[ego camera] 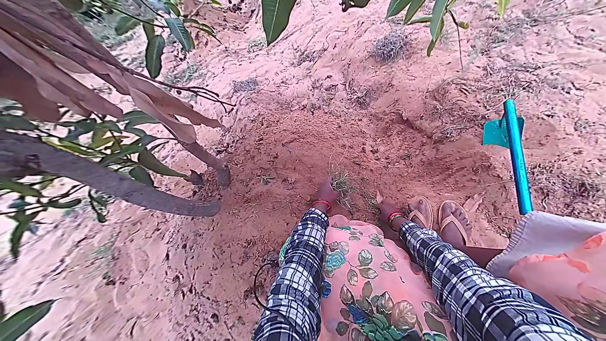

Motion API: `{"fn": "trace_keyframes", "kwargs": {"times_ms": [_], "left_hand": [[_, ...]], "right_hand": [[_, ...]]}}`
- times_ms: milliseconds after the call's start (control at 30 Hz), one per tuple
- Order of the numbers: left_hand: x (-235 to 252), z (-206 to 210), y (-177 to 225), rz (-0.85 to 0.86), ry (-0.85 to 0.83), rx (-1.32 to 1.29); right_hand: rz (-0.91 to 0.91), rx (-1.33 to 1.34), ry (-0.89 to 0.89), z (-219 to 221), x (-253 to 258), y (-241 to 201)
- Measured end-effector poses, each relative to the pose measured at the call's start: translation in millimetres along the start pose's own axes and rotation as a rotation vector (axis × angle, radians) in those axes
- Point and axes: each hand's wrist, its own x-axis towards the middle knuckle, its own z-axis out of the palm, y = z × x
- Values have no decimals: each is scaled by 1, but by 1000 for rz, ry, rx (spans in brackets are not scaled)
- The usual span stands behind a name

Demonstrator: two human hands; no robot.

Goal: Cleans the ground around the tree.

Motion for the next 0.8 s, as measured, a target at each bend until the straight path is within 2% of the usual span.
{"fn": "trace_keyframes", "kwargs": {"times_ms": [533,800], "left_hand": [[-9,-4,3,23,-60,9],[-26,-2,2,-45,-262,132]], "right_hand": [[8,-12,9,1,-1,-3],[-16,-42,31,7,7,3]]}}
